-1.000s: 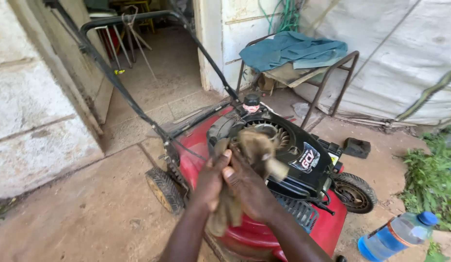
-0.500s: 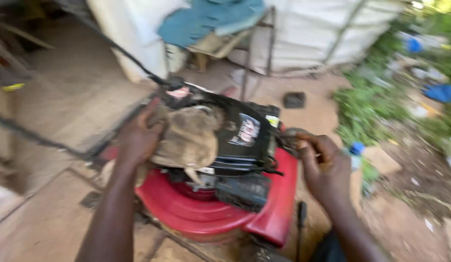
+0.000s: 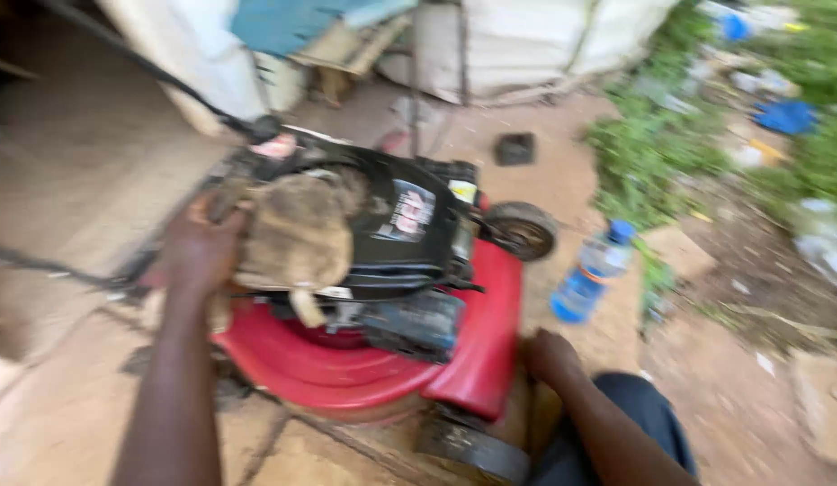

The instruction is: Cleaning and maintaining a lawnmower engine using a cloth, cleaning fluid, and a screwdriver.

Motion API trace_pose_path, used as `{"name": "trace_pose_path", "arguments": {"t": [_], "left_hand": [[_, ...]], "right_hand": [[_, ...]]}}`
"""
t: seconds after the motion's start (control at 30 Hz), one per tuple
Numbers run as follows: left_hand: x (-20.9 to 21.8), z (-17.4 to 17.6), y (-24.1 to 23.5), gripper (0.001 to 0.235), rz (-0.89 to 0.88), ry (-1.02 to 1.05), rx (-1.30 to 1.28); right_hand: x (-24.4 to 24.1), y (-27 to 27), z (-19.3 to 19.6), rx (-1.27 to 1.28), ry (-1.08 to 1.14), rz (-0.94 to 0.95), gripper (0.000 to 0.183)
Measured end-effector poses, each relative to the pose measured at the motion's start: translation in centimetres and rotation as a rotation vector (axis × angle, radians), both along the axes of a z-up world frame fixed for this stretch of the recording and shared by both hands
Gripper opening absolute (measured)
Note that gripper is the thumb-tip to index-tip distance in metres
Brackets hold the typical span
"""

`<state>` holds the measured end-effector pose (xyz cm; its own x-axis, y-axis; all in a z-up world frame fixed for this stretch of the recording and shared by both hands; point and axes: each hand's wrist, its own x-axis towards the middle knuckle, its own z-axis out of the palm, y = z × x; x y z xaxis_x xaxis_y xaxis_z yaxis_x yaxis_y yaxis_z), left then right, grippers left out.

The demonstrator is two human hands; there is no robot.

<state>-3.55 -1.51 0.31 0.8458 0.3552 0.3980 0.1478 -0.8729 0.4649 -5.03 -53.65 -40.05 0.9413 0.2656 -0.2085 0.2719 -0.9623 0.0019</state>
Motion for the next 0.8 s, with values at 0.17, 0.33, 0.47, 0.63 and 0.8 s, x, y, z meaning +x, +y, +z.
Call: {"name": "trace_pose_path", "arguments": {"t": [0.17,0.33,0.47,0.63,0.8], "left_hand": [[-2.3,3.5,-0.1,0.043,-0.248,-0.047,-0.740],[-3.1,4.1,2.2,0.043,-0.362,-0.044,-0.946],[-4.7,5.6,0.8,0.022,-0.272,0.056,-0.673],[-6.2,6.2,1.6,0.026,-0.406,0.211,-0.440],[-7.2,7.4,2.2,0.036,-0.576,0.264,-0.438]], "right_hand": [[-1.2,3.2,4.4,0.401,0.199,-0.702,0.045],[-1.0,3.5,4.1,0.433,0.204,-0.647,0.059],[-2.5,4.7,9.8,0.459,0.347,-0.749,0.056],[-2.6,-2.1,8.0,0.497,0.028,-0.797,0.058],[-1.1,-12.4,14.6,0.954,-0.419,-0.742,0.024]]}}
